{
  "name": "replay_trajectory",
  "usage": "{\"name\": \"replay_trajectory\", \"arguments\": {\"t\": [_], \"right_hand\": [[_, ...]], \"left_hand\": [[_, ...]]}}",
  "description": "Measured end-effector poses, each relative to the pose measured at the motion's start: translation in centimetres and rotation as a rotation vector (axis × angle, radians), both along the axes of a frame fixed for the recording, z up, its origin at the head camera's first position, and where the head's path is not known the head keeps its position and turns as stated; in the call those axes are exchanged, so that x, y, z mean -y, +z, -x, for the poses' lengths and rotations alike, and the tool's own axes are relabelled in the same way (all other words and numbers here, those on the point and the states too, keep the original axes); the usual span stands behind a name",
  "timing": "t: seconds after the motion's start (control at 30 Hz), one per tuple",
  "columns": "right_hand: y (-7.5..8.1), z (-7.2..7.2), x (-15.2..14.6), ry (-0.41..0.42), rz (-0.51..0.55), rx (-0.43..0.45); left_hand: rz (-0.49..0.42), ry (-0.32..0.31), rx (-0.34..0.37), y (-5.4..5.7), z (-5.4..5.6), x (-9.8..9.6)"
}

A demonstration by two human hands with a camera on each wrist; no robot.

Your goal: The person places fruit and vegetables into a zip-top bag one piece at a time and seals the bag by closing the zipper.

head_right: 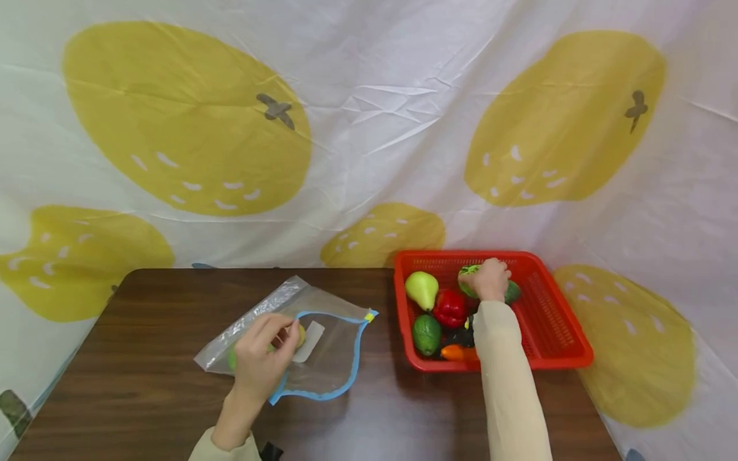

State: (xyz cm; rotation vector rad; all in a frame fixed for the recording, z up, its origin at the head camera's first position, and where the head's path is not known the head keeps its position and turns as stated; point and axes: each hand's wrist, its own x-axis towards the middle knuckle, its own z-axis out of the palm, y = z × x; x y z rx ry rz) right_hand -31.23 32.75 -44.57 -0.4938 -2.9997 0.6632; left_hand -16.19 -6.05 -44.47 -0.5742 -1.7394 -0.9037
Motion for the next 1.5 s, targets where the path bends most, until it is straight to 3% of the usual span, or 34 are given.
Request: {"name": "replay_trajectory", "arguments": {"t": [0.17,0.3,0.53,0.77,0.97,1.13,1.33,1.5], "right_hand": [[1.7,-0.4,0.4,-0.029,0.078,-0.059],[3.7,-1.7,1.9,0.012,0.173,-0.158],[6.9,-5.9,6.5,0.187,0.23,-0.268],[7.5,-10.7,11.7,0.426,0.335,-0.397],[6.3,-14.4,15.9,0.664,0.435,-0.374],[3.7,-16.0,19.4,0.785,0.46,-0.364],[-0.6,-15.6,23.5,0.805,0.356,-0.473],[-3.0,-13.2,26.1,0.806,0.151,-0.592]], "left_hand": [[-0.01,-0.014,0.021,0.0,0.0,0.1],[-0.014,0.004,0.017,-0.1,0.1,0.1],[-0.019,0.023,0.012,0.0,0.2,0.2],[-0.037,0.012,0.026,0.0,0.4,0.2],[-0.087,-0.049,0.091,0.1,0.3,0.3],[-0.089,-0.055,0.128,0.3,0.2,0.5],[-0.032,-0.032,0.062,0.5,0.1,0.4],[-0.029,-0.059,0.046,0.3,-0.3,-0.1]]}}
